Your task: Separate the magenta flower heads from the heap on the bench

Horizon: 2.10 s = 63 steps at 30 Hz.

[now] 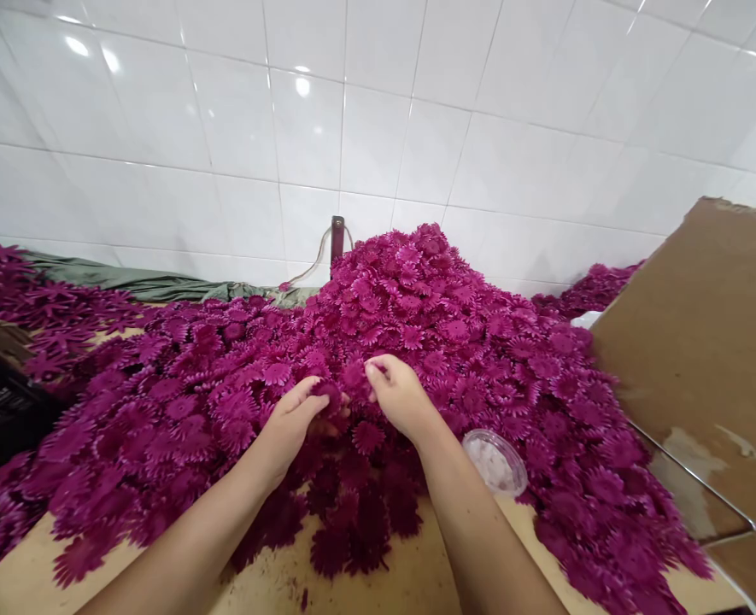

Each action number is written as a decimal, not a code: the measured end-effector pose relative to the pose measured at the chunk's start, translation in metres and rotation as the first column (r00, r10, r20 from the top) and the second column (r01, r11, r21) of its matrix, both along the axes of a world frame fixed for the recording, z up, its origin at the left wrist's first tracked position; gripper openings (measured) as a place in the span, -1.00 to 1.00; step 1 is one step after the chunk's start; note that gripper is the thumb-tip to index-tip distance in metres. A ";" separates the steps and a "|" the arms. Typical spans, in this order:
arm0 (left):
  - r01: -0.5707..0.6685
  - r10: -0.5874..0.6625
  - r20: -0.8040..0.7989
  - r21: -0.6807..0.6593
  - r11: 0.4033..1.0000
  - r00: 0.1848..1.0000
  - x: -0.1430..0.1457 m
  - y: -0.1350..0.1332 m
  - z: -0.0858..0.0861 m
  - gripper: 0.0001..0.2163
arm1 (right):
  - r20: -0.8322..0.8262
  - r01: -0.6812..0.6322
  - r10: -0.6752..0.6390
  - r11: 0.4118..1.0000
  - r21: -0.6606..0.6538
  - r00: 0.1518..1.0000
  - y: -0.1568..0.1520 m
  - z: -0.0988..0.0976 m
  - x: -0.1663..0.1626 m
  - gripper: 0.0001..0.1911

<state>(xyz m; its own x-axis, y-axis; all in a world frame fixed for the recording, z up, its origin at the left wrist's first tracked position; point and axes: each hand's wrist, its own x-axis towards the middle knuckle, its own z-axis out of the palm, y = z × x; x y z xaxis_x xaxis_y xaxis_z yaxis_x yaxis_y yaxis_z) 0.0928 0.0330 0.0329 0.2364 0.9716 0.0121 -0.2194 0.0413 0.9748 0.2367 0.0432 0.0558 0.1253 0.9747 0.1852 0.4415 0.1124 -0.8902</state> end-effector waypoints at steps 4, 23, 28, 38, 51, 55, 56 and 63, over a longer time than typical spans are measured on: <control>0.027 -0.026 0.010 -0.082 0.996 1.000 0.001 -0.002 0.004 -0.72 | -0.152 -0.132 0.108 0.978 -0.161 0.982 -0.010 0.000 -0.009 -0.81; -0.161 0.166 -0.092 0.055 0.985 0.982 0.016 0.017 -0.005 -0.91 | -0.024 -0.091 0.093 0.995 0.045 0.995 -0.022 -0.008 -0.002 -0.82; -0.238 0.244 -0.072 0.082 0.968 0.967 0.009 0.026 -0.008 -0.88 | -0.284 0.046 -0.031 0.998 0.045 0.958 -0.019 -0.002 0.002 -0.85; -0.245 0.245 -0.096 0.004 0.969 0.965 -0.005 0.030 0.002 -0.83 | -0.309 0.326 -0.253 0.920 0.216 0.917 -0.012 -0.009 0.031 -0.80; -0.002 0.012 -0.130 0.080 0.997 0.991 0.005 0.023 -0.002 -0.86 | 0.103 -0.009 -0.004 0.992 0.122 0.995 -0.019 -0.018 -0.020 -0.67; -0.123 0.161 -0.187 0.199 0.972 0.969 0.002 0.023 -0.011 -0.83 | 0.060 -0.040 0.033 0.992 0.120 0.998 -0.013 -0.027 -0.025 -0.75; -0.151 0.194 -0.202 0.208 0.966 0.960 0.002 0.024 -0.014 -0.80 | 0.036 -0.049 0.045 0.992 0.116 0.998 -0.011 -0.028 -0.025 -0.77; -0.129 0.164 -0.213 0.169 0.977 0.963 0.002 0.030 -0.022 -0.67 | -0.179 -0.175 0.175 0.984 0.017 0.968 -0.005 -0.024 -0.029 -0.70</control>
